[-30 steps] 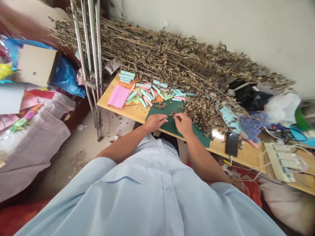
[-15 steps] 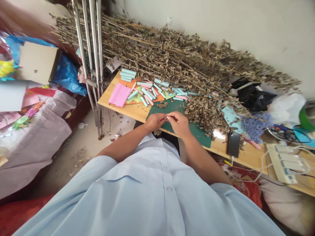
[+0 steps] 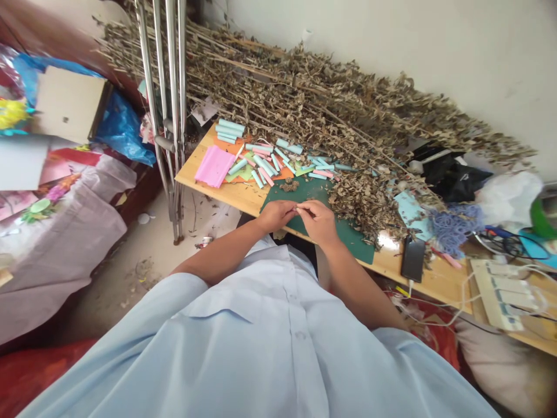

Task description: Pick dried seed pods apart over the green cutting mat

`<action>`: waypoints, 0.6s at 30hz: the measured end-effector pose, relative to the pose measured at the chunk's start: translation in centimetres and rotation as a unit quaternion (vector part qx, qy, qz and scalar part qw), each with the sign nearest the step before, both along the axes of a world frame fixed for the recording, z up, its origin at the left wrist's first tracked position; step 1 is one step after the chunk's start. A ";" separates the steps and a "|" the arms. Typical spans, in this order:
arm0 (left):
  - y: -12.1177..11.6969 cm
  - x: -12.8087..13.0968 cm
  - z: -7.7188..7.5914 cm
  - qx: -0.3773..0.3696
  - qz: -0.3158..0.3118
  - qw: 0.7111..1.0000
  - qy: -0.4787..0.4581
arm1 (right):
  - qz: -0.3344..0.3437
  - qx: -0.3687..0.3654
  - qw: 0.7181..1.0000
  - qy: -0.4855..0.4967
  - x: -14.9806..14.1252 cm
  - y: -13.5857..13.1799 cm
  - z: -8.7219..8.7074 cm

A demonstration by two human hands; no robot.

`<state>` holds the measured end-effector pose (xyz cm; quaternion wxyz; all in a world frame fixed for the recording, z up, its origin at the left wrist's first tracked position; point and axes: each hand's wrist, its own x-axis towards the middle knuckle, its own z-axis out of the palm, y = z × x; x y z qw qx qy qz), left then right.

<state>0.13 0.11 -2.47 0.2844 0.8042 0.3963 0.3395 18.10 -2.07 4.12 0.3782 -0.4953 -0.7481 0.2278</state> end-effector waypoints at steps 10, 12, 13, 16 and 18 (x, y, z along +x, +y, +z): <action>0.0 0.0 0.4 -0.008 0.004 1.000 0.002 | 0.044 0.030 0.993 -0.108 -0.1 0.3 1.7; 0.0 0.0 0.2 -0.006 0.003 1.000 -0.002 | 0.063 0.035 0.990 -0.125 -0.1 0.3 2.0; 0.0 0.0 0.2 -0.004 0.002 1.000 -0.005 | 0.070 0.036 0.989 -0.129 -0.1 0.3 2.1; 0.0 -0.1 0.1 0.003 -0.006 1.000 -0.019 | 0.066 0.032 0.989 -0.132 -0.2 0.2 2.3; 0.0 -0.1 0.1 0.005 -0.004 1.000 -0.020 | 0.045 0.028 0.989 -0.137 -0.4 0.2 2.4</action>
